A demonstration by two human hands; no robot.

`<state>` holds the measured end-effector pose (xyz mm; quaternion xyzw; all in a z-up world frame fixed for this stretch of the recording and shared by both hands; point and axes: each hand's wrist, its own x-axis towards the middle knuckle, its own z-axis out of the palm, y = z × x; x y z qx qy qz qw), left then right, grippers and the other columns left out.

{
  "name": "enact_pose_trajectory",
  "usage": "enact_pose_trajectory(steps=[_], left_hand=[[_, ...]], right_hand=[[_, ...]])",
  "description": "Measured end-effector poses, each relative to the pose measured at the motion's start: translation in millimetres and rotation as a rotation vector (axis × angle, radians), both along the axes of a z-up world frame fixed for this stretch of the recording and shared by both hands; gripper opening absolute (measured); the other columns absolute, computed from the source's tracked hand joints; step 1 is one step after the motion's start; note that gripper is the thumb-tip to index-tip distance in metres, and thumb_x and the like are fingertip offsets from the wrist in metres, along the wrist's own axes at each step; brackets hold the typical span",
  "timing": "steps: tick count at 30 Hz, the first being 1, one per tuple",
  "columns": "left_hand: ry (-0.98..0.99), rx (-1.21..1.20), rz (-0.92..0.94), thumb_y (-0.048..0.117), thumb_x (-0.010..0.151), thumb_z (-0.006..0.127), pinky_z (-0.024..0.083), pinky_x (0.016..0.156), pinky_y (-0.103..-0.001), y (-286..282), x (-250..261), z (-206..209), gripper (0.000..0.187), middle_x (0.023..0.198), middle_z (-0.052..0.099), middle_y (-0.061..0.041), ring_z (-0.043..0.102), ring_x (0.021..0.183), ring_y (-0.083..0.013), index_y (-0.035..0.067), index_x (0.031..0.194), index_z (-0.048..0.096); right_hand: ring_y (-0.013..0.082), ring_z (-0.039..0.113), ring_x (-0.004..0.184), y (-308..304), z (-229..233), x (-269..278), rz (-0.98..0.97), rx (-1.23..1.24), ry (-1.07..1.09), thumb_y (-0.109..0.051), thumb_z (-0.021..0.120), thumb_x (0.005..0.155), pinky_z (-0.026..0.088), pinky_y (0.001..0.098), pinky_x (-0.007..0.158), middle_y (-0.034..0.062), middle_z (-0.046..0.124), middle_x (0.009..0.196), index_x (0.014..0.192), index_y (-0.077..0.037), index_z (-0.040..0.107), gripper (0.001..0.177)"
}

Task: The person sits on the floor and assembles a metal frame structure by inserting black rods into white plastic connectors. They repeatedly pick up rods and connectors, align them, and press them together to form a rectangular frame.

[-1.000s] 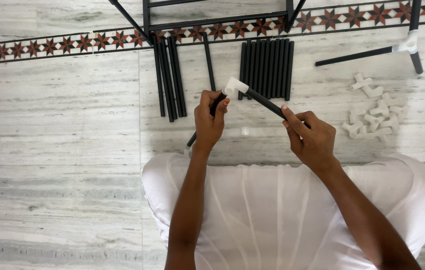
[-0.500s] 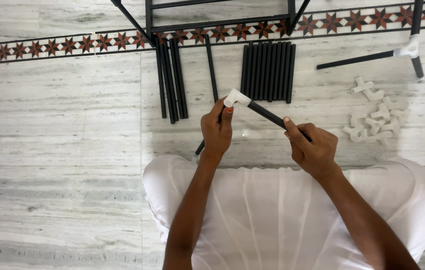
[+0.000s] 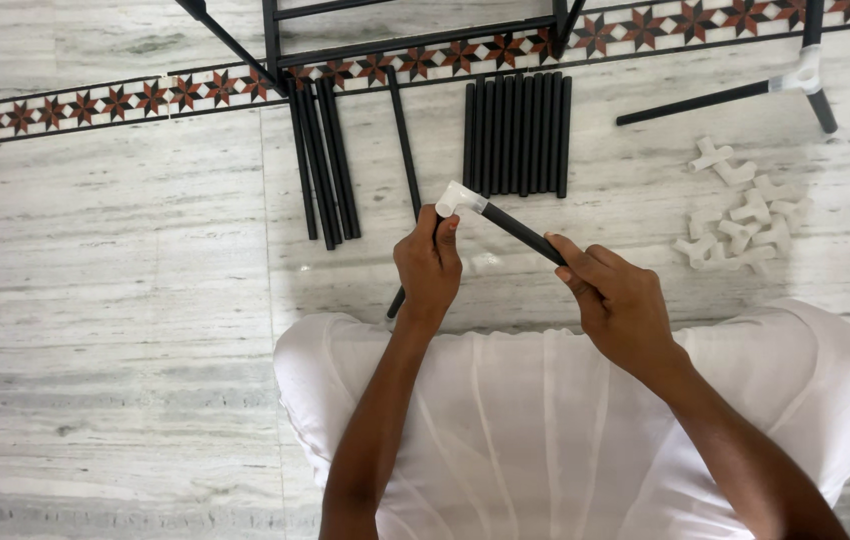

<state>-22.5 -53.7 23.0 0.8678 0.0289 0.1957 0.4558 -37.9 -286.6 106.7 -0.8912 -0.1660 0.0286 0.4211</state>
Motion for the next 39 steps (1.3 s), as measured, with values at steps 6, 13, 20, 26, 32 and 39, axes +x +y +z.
enact_pose_trajectory(steps=[6, 13, 20, 26, 32, 39], left_hand=[[0.004, 0.017, -0.021, 0.032, 0.111, 0.050, 0.024, 0.040, -0.029, 1.1, 1.7, -5.9, 0.036, 0.052, 0.043, 0.000, 0.035, 0.041, -0.0095, 0.004, 0.089, 0.056], [-0.019, 0.013, -0.097, 0.033, 0.113, 0.046, 0.027, 0.042, -0.028, -5.9, -3.0, 0.2, 0.037, 0.054, 0.045, 0.000, 0.038, 0.043, -0.0086, 0.005, 0.092, 0.056], [0.064, -0.026, -0.090, 0.047, 0.111, 0.038, 0.028, 0.043, -0.028, -1.6, 1.9, 5.4, 0.047, 0.055, 0.042, 0.001, 0.036, 0.045, -0.0085, 0.007, 0.091, 0.054], [0.067, -0.072, -0.110, 0.048, 0.110, 0.041, 0.027, 0.043, -0.029, -0.3, -0.2, 7.0, 0.048, 0.053, 0.039, 0.001, 0.034, 0.045, -0.0086, 0.008, 0.086, 0.051], [0.094, -0.080, -0.148, 0.045, 0.110, 0.044, 0.028, 0.043, -0.029, 0.7, -5.0, 7.0, 0.045, 0.053, 0.038, 0.001, 0.034, 0.045, -0.0091, 0.008, 0.085, 0.050], [0.080, -0.039, -0.192, 0.041, 0.110, 0.045, 0.029, 0.042, -0.029, -5.7, -1.6, 4.0, 0.042, 0.053, 0.041, 0.000, 0.036, 0.043, -0.0096, 0.006, 0.089, 0.055]], right_hand=[[0.0107, 0.033, 0.044, -5.9, 2.9, 0.3, -0.033, 0.041, 0.443, -0.027, 0.055, 0.102, 0.030, 0.0305, 0.044, 0.0022, 0.037, 0.051, 0.144, -0.018, 0.060, 0.043], [0.0076, 0.031, 0.050, -36.8, -13.1, 32.4, 0.117, 0.338, 0.760, -0.025, 0.057, 0.101, 0.029, 0.0282, 0.044, -0.0007, 0.035, 0.060, 0.146, -0.019, 0.061, 0.045], [0.0115, 0.053, 0.063, 3.2, -26.7, 2.7, -0.043, -0.260, -0.473, -0.002, 0.067, 0.098, 0.039, 0.0266, 0.051, 0.0024, 0.066, 0.093, 0.146, -0.019, 0.060, 0.051], [0.0123, 0.050, 0.055, 7.5, -25.7, -5.1, -0.041, -0.412, -0.467, 0.006, 0.066, 0.089, 0.037, 0.0302, 0.044, -0.0004, 0.059, 0.082, 0.150, -0.022, 0.057, 0.068], [0.0131, 0.049, 0.050, 8.4, -10.4, -17.7, -0.016, -0.443, -0.292, 0.004, 0.066, 0.089, 0.037, 0.0317, 0.040, 0.0004, 0.055, 0.077, 0.150, -0.021, 0.056, 0.067], [0.0129, 0.052, 0.049, -5.6, -1.7, -14.4, -0.041, -0.244, 0.072, -0.005, 0.059, 0.100, 0.042, 0.0313, 0.045, -0.0106, 0.068, 0.092, 0.129, -0.015, 0.058, 0.031]])
